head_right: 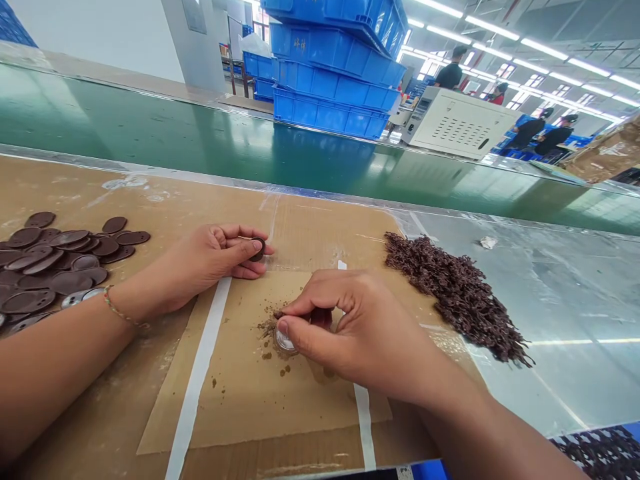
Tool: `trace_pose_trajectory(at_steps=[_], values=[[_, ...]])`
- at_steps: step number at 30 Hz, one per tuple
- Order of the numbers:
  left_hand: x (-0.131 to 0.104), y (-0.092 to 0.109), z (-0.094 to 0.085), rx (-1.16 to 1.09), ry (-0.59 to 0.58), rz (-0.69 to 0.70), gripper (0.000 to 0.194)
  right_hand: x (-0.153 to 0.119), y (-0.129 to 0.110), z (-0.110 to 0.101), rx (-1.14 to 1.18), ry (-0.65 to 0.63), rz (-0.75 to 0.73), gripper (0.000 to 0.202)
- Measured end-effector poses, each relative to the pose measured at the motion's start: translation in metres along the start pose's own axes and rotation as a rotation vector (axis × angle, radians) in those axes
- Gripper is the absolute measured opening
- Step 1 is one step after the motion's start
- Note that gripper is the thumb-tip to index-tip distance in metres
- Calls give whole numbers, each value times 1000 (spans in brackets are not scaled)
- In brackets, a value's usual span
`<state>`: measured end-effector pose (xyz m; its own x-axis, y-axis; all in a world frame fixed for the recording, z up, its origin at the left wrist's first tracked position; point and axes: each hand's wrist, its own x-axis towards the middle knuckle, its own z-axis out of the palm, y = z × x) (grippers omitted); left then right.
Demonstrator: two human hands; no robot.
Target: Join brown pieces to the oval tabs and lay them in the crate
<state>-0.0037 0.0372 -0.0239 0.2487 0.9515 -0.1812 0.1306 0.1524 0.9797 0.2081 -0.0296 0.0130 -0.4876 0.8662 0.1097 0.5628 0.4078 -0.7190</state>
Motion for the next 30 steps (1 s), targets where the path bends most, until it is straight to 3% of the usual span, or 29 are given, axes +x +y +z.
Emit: trace_pose_trajectory(at_steps=[30], values=[[-2,2,1,-4,6,-14,34,0,-2,1,52,60,10,9]])
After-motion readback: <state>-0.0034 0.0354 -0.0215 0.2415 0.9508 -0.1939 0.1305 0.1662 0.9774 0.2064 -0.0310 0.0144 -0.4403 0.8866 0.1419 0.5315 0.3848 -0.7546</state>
